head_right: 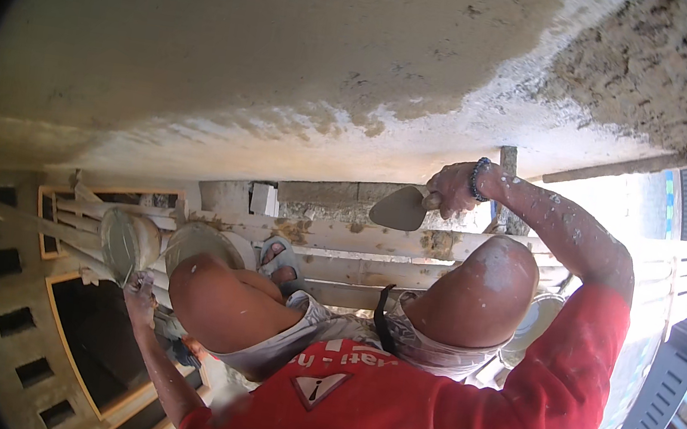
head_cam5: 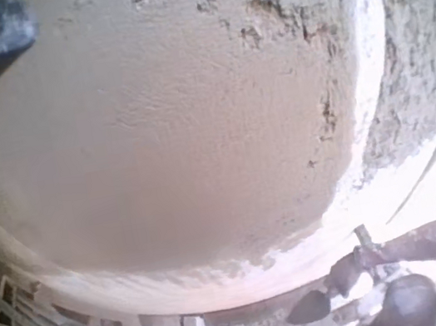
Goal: The person smooths a coat of wet plaster onto an exterior wall using a wood float and a trowel while standing on a scaffold, reaching for more plaster from a bucket.
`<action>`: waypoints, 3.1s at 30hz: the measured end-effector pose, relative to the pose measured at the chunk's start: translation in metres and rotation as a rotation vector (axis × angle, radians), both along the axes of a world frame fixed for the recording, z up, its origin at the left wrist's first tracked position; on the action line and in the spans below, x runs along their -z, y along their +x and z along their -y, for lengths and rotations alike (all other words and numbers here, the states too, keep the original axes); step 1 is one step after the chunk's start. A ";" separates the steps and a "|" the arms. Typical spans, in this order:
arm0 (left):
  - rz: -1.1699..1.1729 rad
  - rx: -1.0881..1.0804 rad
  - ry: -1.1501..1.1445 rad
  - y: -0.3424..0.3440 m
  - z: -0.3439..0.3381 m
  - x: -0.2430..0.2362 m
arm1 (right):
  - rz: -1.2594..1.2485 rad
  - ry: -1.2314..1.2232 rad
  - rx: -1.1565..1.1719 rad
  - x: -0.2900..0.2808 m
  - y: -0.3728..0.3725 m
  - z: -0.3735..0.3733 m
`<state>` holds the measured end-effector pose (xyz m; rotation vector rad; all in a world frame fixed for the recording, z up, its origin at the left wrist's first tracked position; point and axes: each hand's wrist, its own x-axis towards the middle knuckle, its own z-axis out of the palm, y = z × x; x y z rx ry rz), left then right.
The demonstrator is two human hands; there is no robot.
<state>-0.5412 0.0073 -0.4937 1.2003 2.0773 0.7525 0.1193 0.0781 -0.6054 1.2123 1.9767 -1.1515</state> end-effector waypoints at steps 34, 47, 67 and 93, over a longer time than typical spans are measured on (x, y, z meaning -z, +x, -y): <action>-0.080 0.024 -0.567 -0.034 -0.059 0.018 | 0.150 0.186 1.188 -0.108 0.152 0.208; -0.246 0.087 -0.919 0.060 -0.071 -0.016 | 0.235 0.049 2.126 -0.184 0.133 0.427; -0.370 -0.031 -1.146 0.104 -0.049 -0.006 | -0.148 -0.706 2.517 -0.247 -0.003 0.510; -0.113 0.010 -0.886 0.132 -0.007 -0.016 | 0.708 0.002 2.211 0.077 0.100 0.495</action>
